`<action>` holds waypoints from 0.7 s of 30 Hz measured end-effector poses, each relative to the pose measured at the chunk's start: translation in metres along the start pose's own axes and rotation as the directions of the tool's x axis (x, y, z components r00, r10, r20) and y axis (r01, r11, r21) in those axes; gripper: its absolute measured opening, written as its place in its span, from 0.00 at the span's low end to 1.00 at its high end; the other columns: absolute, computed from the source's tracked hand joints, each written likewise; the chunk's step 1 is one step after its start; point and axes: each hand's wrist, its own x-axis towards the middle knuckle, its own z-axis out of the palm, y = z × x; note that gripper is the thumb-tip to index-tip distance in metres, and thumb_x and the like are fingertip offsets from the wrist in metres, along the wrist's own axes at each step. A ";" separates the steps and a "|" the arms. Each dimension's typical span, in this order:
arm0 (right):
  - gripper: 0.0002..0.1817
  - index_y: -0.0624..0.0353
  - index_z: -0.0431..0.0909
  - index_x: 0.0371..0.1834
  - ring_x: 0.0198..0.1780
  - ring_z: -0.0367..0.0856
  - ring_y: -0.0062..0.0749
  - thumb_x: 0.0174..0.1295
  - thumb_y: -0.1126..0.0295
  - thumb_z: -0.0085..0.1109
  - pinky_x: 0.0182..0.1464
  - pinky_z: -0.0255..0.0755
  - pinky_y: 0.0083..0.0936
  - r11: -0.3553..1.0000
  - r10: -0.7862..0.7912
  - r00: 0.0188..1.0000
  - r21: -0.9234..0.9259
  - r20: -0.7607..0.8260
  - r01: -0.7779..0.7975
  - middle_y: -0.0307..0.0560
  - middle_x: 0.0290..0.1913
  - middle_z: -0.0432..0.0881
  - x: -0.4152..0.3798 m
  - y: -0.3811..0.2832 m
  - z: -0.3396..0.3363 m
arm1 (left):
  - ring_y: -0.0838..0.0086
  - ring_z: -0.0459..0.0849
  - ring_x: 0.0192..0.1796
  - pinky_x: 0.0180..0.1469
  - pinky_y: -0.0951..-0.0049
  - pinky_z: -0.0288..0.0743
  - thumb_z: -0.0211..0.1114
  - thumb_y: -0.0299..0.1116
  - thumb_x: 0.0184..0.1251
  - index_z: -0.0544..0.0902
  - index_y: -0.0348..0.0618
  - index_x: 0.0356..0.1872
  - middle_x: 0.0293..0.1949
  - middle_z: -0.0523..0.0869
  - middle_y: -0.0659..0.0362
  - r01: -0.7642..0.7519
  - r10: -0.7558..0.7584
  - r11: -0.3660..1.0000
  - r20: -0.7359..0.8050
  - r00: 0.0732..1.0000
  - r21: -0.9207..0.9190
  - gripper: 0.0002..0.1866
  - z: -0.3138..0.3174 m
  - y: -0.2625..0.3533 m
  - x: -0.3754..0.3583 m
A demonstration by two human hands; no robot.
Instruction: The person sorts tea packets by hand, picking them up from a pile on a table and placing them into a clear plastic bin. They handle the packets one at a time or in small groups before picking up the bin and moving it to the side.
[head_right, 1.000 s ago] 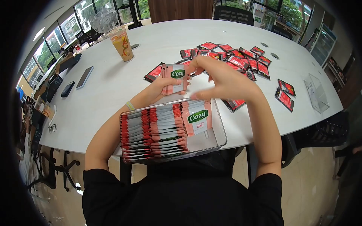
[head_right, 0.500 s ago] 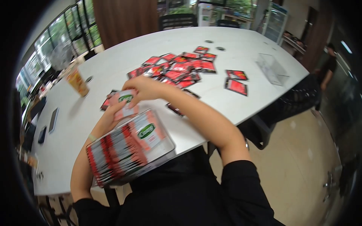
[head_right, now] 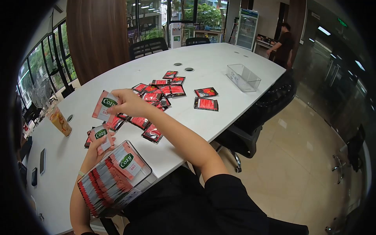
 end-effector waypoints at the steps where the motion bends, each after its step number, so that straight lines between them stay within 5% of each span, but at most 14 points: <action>1: 0.11 0.63 0.76 0.34 0.28 0.74 0.15 0.51 0.71 0.66 0.29 0.66 0.16 1.000 0.001 1.000 -0.002 0.003 -0.001 0.37 0.27 0.79 -0.011 -0.018 -0.005 | 0.68 0.75 0.55 0.50 0.67 0.75 0.58 0.35 0.62 0.64 0.41 0.59 0.55 0.75 0.52 0.001 -0.001 1.000 -0.010 1.000 0.000 0.25 0.000 0.000 -0.001; 3: 0.12 0.62 0.76 0.36 0.29 0.73 0.16 0.52 0.70 0.66 0.30 0.66 0.17 0.991 -0.071 0.976 0.125 0.207 0.046 0.35 0.27 0.79 -0.033 -0.046 -0.010 | 0.68 0.75 0.55 0.50 0.67 0.75 0.58 0.36 0.62 0.64 0.41 0.59 0.55 0.75 0.52 -0.030 0.030 1.000 -0.008 1.000 0.005 0.25 -0.008 -0.010 0.002; 5: 0.12 0.62 0.74 0.34 0.28 0.75 0.25 0.53 0.68 0.65 0.30 0.67 0.21 0.941 -0.231 0.881 -0.135 0.414 0.311 0.40 0.27 0.78 -0.050 -0.057 -0.013 | 0.68 0.75 0.55 0.50 0.67 0.75 0.58 0.36 0.62 0.64 0.41 0.59 0.54 0.75 0.52 -0.058 0.058 0.998 -0.010 0.998 0.017 0.25 -0.006 -0.007 0.000; 8: 0.11 0.62 0.72 0.31 0.29 0.76 0.39 0.51 0.69 0.64 0.31 0.68 0.29 0.899 -0.091 0.851 -0.325 0.517 0.294 0.47 0.27 0.76 -0.073 -0.072 0.005 | 0.70 0.76 0.52 0.49 0.67 0.75 0.60 0.36 0.61 0.66 0.43 0.57 0.52 0.75 0.54 -0.067 0.067 0.998 0.012 0.998 0.014 0.24 0.002 0.000 -0.001; 14: 0.11 0.64 0.70 0.31 0.34 0.78 0.48 0.44 0.76 0.60 0.36 0.70 0.36 0.757 -0.022 0.849 -0.545 0.528 0.359 0.54 0.28 0.77 -0.086 -0.064 0.039 | 0.68 0.75 0.53 0.52 0.65 0.74 0.61 0.37 0.60 0.64 0.41 0.58 0.52 0.76 0.52 -0.165 0.155 0.973 0.077 0.985 0.159 0.27 0.004 -0.001 -0.003; 16: 0.12 0.64 0.67 0.30 0.35 0.77 0.47 0.43 0.78 0.60 0.37 0.70 0.37 0.661 -0.048 0.908 -0.668 0.417 0.342 0.54 0.28 0.75 -0.088 -0.065 0.045 | 0.69 0.73 0.57 0.52 0.71 0.74 0.58 0.34 0.63 0.64 0.43 0.59 0.54 0.73 0.55 -0.034 0.034 0.999 0.018 0.999 0.024 0.24 0.006 0.005 -0.003; 21: 0.14 0.63 0.67 0.31 0.34 0.75 0.47 0.40 0.80 0.61 0.36 0.69 0.36 0.571 -0.109 0.911 -0.725 0.399 0.386 0.50 0.32 0.73 -0.091 -0.068 0.050 | 0.70 0.73 0.55 0.51 0.73 0.73 0.58 0.34 0.63 0.64 0.38 0.58 0.55 0.73 0.52 -0.035 0.035 0.999 0.015 0.999 0.007 0.24 0.008 0.008 -0.002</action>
